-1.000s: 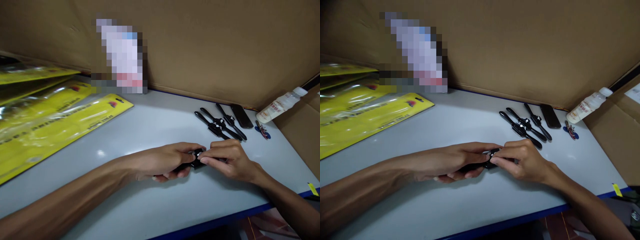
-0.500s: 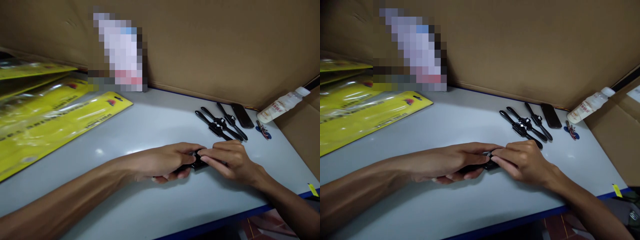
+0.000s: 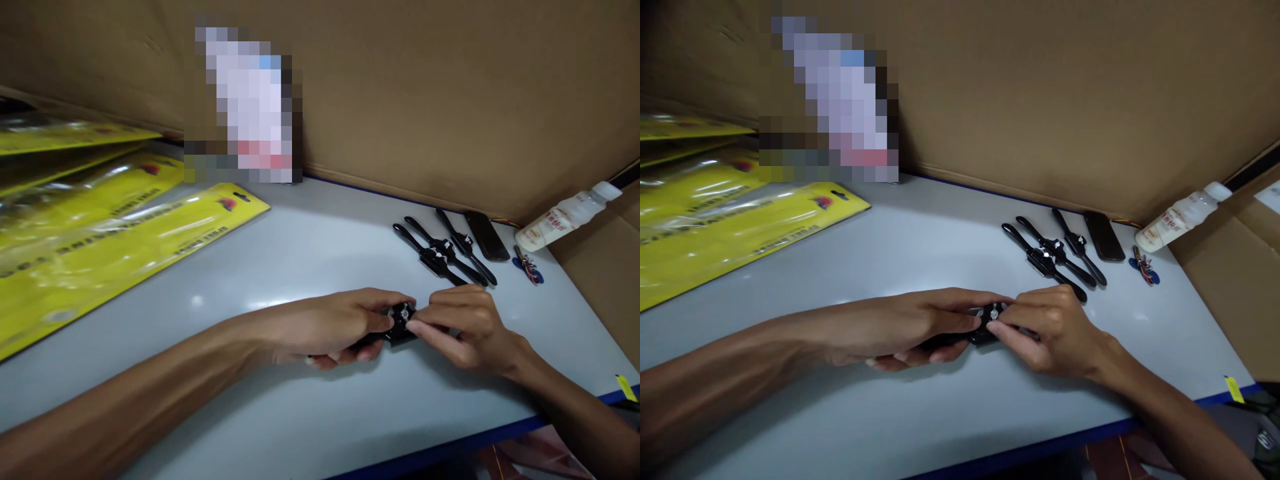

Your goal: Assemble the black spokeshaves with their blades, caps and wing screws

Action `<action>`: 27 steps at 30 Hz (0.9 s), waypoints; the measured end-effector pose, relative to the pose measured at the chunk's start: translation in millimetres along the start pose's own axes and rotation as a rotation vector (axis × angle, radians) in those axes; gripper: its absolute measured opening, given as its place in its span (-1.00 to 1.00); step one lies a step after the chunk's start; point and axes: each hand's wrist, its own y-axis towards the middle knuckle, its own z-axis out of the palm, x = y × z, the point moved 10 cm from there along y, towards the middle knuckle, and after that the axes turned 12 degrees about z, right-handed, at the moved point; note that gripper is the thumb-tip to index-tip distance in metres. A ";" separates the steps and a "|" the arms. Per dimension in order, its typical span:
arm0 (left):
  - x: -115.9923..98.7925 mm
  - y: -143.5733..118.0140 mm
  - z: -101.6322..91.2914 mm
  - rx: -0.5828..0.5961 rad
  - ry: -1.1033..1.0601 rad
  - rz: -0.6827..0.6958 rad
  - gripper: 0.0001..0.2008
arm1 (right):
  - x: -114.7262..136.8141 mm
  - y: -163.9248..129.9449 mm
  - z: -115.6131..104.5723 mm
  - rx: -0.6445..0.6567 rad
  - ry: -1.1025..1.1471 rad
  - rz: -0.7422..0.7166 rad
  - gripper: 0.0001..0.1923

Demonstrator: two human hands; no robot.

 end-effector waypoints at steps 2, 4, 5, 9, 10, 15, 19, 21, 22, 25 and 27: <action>-1.3 0.2 -0.9 -0.008 0.008 0.007 -0.55 | 4.4 -0.8 0.5 0.003 0.006 -0.037 -0.77; -2.5 0.2 -1.1 -0.010 0.008 0.013 -0.55 | 5.7 -1.0 -1.0 -0.027 -0.039 -0.047 -0.80; -3.0 0.1 -0.8 -0.007 0.007 0.016 -0.55 | 4.9 -0.8 -1.9 -0.044 -0.069 -0.038 -0.80; -4.4 -0.7 0.0 0.001 0.013 0.013 -0.55 | 2.5 0.3 -0.5 -0.024 -0.063 -0.012 -0.72; -4.6 -0.8 0.0 0.000 0.016 0.011 -0.55 | 3.5 0.2 0.0 -0.013 -0.034 -0.021 -0.73; -4.6 -0.5 -0.7 -0.005 0.031 0.013 -0.52 | 1.1 0.3 -2.6 -0.052 -0.057 0.002 -0.80; -4.9 -0.5 -0.4 0.002 0.028 0.022 -0.51 | 1.9 0.5 -1.2 -0.027 -0.022 0.012 -0.68; -5.3 -1.0 -0.7 0.000 0.021 0.025 -0.52 | 3.5 0.7 -3.5 -0.026 0.027 0.011 -0.71; -5.2 -1.2 -0.9 -0.003 0.017 0.026 -0.52 | 3.6 0.8 -5.8 -0.038 0.043 0.014 -0.74; -3.8 -1.6 -1.6 -0.012 0.005 0.023 -0.51 | 1.2 0.8 -9.9 -0.045 0.079 0.031 -0.86; -2.1 -1.5 -2.1 -0.022 -0.006 0.016 -0.53 | -1.1 0.4 -7.4 -0.007 0.080 0.032 -0.86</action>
